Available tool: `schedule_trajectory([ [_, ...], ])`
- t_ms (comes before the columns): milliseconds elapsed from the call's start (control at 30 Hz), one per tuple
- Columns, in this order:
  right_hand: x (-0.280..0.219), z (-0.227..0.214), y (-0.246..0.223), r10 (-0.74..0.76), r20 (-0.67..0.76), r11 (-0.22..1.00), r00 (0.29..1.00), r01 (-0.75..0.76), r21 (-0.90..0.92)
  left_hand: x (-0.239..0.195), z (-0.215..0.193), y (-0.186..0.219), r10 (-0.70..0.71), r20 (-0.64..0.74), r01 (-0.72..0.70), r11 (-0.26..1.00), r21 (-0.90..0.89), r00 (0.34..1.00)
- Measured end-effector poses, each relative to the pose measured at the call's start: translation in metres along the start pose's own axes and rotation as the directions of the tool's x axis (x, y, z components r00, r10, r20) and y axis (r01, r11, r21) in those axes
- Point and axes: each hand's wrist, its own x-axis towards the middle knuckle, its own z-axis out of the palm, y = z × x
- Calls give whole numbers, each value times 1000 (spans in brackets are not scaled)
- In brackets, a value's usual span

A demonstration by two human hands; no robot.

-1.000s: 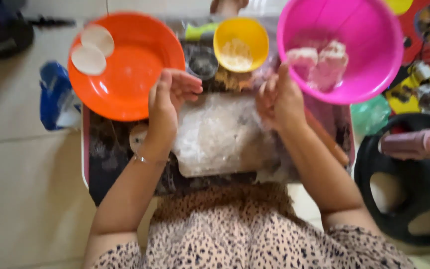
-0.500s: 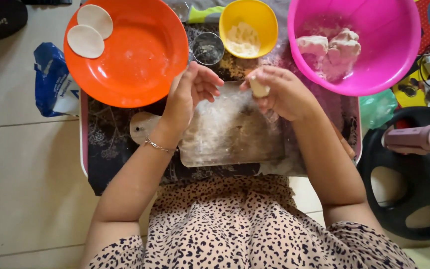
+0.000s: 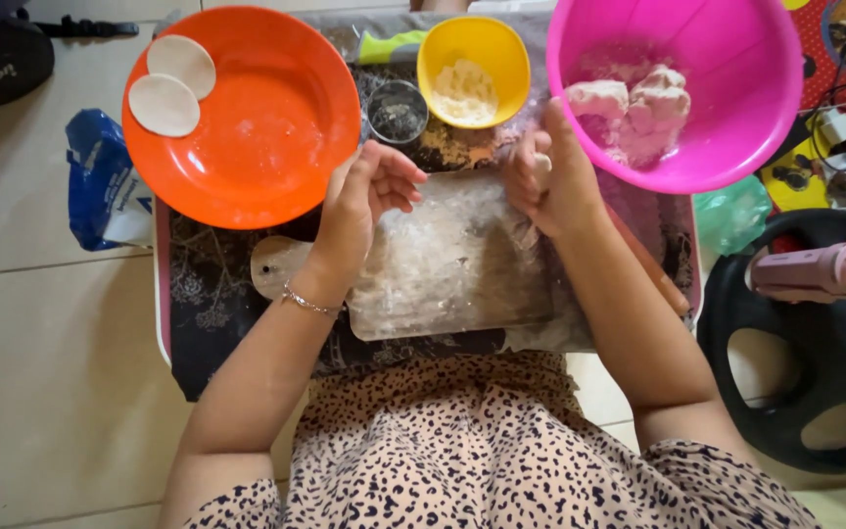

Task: Rolling out small pieces of dough with a rolling pin and cutting them into circular shapes using a metal cutter.

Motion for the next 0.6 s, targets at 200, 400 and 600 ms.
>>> schedule_trajectory([
  [200, -12, 15, -1, -123, -150, 992, 981, 119, -35, 2, -1, -8, -2, 3, 2, 1000, 11, 1000],
  [400, 18, -31, 24, 106, 12, 994, 994, -106, 33, 3, 0, -10, -33, 9, 33, 999, 27, 999],
  [600, -1, -4, 4, 141, 57, 984, 988, -133, -121, 4, -3, -10, -48, 18, 48, 998, 27, 999],
])
